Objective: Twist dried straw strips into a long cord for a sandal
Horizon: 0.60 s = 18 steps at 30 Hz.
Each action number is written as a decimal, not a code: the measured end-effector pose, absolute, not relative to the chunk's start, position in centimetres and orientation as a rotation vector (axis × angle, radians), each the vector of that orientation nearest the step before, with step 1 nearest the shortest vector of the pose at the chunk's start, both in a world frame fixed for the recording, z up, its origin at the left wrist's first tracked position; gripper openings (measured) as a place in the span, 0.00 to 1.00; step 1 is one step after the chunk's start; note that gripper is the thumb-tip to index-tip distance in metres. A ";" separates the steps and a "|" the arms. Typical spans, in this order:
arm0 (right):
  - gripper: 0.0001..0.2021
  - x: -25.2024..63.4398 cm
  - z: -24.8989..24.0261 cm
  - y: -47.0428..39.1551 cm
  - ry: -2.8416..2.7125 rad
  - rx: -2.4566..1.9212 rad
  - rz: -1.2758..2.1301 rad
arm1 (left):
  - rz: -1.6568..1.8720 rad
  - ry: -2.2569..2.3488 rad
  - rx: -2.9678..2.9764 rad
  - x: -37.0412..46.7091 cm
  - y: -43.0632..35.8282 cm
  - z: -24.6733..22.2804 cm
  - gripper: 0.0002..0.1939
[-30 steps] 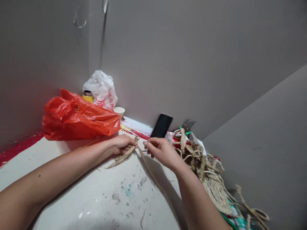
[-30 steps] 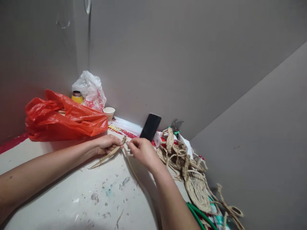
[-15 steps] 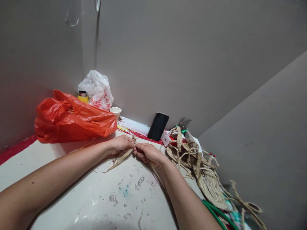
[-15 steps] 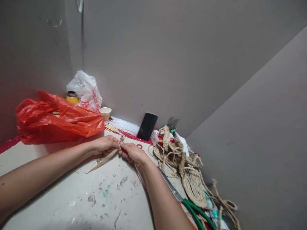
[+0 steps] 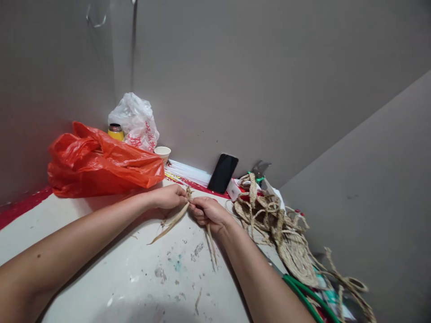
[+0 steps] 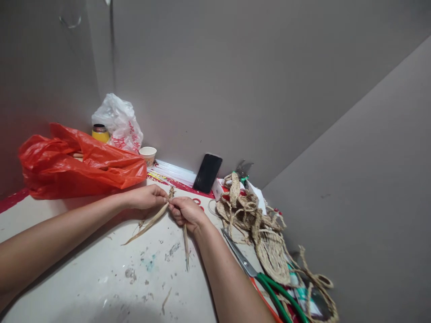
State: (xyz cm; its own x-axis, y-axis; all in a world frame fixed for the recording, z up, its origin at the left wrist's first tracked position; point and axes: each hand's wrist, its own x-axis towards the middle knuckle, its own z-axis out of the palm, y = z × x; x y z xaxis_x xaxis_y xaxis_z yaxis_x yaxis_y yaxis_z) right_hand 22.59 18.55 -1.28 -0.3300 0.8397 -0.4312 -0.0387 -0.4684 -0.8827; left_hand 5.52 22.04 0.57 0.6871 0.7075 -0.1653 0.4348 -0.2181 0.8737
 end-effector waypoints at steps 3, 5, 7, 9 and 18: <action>0.08 22.0 -1.2 18.3 -1.039 -1.330 1.797 | 0.383 1.007 2.077 5.6 21.7 1.1 0.10; 0.07 21.6 -1.2 18.1 -1.002 -1.347 1.782 | 0.408 1.133 2.192 5.8 21.2 1.2 0.11; 0.07 21.2 -1.1 18.0 -0.957 -1.352 1.784 | 0.403 1.280 2.327 6.1 20.5 1.4 0.10; 0.10 21.0 -1.1 17.9 -0.905 -1.347 1.797 | 0.371 1.378 2.485 6.3 19.6 1.5 0.12; 0.14 20.3 -1.2 17.8 -0.775 -1.268 1.845 | 0.150 1.369 2.776 7.5 17.1 1.4 0.13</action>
State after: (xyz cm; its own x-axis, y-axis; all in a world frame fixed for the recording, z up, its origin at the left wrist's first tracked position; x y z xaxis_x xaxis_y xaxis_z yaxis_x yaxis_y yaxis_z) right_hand 20.33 17.77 -1.20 -0.2239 0.8441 -0.4872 -0.2432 -0.5325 -0.8108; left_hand 7.48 17.14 1.39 0.6054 0.7931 0.0676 0.7890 -0.6091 0.0808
